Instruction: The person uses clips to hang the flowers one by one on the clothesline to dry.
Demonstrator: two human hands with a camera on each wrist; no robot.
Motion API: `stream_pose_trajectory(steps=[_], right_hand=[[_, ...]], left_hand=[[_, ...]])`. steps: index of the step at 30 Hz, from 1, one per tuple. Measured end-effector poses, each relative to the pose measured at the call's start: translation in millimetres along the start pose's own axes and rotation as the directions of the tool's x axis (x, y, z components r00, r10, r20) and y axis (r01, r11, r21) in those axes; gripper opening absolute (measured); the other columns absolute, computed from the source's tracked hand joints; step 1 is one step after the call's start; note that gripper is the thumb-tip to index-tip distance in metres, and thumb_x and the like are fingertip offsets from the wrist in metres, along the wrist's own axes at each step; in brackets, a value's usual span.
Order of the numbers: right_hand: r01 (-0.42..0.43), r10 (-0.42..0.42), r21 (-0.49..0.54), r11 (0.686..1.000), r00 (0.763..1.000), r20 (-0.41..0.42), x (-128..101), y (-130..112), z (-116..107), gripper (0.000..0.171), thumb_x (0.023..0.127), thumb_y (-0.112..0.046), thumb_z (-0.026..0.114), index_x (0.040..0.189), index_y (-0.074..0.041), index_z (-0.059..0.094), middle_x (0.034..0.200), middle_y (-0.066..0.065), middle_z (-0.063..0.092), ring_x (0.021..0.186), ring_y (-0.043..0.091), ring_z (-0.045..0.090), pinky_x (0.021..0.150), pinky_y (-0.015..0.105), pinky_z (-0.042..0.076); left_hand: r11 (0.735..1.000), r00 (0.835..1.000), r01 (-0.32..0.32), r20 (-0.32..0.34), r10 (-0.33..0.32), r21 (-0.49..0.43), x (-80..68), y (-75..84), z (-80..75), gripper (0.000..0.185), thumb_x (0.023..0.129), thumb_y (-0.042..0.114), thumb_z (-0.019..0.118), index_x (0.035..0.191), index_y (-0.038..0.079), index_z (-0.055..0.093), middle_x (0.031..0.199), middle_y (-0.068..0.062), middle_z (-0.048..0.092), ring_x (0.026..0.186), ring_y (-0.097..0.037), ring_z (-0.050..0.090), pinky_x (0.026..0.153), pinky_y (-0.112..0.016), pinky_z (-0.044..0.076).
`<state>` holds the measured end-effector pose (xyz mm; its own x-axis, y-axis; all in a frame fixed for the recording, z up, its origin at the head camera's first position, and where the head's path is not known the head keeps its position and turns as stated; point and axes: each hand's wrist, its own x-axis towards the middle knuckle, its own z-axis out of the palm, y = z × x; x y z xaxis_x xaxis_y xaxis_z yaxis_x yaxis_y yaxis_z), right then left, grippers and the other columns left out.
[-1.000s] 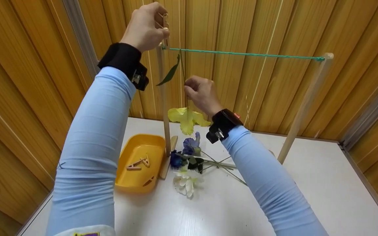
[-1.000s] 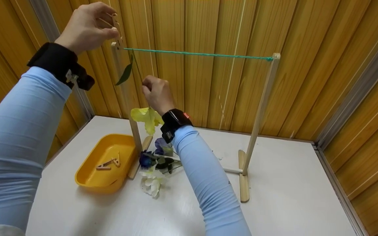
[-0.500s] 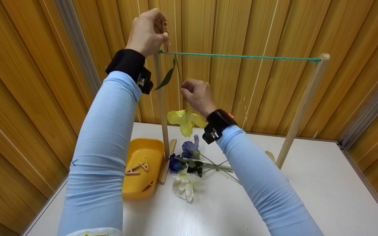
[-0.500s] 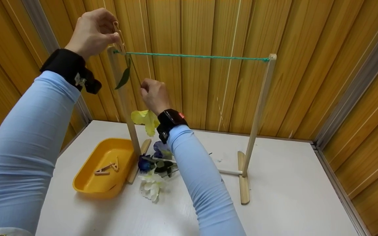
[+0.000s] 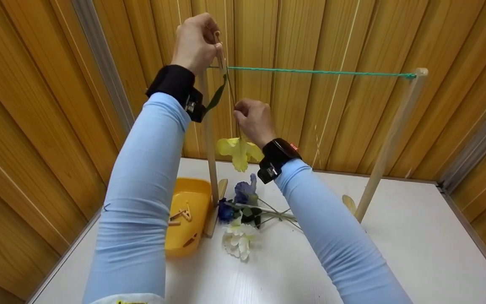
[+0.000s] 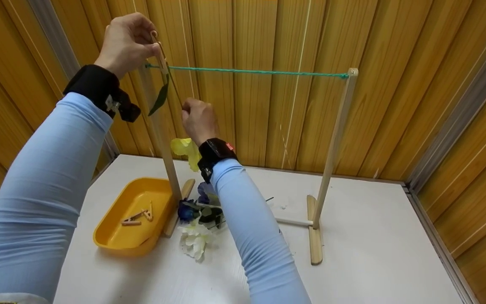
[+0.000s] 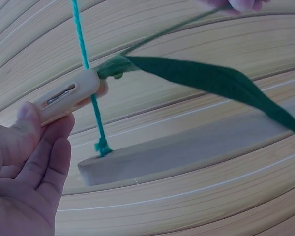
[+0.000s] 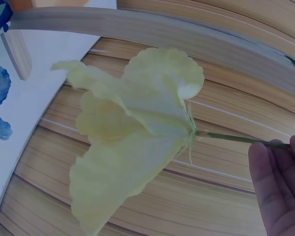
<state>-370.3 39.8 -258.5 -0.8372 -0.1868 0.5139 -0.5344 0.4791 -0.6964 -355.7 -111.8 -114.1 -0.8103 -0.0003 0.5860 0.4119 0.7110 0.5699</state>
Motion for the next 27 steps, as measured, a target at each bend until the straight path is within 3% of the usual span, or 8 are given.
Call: stream_pose_trajectory(steps=[10, 16, 27], right_hand=[[-0.002, 0.002, 0.001, 1.000, 1.000, -0.019, 1.6, 1.7, 0.4, 0.012, 0.100, -0.003, 0.064, 0.104, 0.002, 0.074, 0.100, 0.017, 0.073, 0.089, 0.025, 0.067, 0.078, 0.032, 0.056], [-0.013, 0.014, 0.007, 1.000, 1.000, -0.017, 1.4, 1.0, 0.0, 0.012, 0.100, -0.002, 0.063, 0.104, 0.003, 0.074, 0.099, 0.018, 0.073, 0.085, 0.025, 0.068, 0.075, 0.031, 0.057], [-0.037, 0.037, 0.007, 0.999, 0.999, -0.001, 2.1, -0.8, -1.1, 0.012, 0.101, -0.003, 0.063, 0.104, 0.003, 0.073, 0.099, 0.017, 0.072, 0.085, 0.025, 0.069, 0.073, 0.029, 0.059]], left_hand=[[0.998, 0.999, 0.041, 0.006, -0.040, -0.037, -0.3, -3.1, 7.3, 0.017, 0.096, 0.001, 0.065, 0.112, 0.005, 0.062, 0.092, 0.003, 0.057, 0.084, -0.009, 0.054, 0.076, -0.022, 0.048], [0.998, 0.998, 0.059, 0.004, -0.059, -0.007, -1.0, -2.3, 8.1, 0.019, 0.095, 0.004, 0.067, 0.114, 0.006, 0.062, 0.091, 0.004, 0.054, 0.086, -0.009, 0.051, 0.076, -0.022, 0.047], [0.993, 0.992, 0.115, 0.059, -0.116, 0.011, -2.8, 0.2, 6.3, 0.032, 0.094, 0.011, 0.070, 0.123, 0.006, 0.061, 0.097, 0.004, 0.053, 0.092, -0.010, 0.051, 0.078, -0.022, 0.047]])
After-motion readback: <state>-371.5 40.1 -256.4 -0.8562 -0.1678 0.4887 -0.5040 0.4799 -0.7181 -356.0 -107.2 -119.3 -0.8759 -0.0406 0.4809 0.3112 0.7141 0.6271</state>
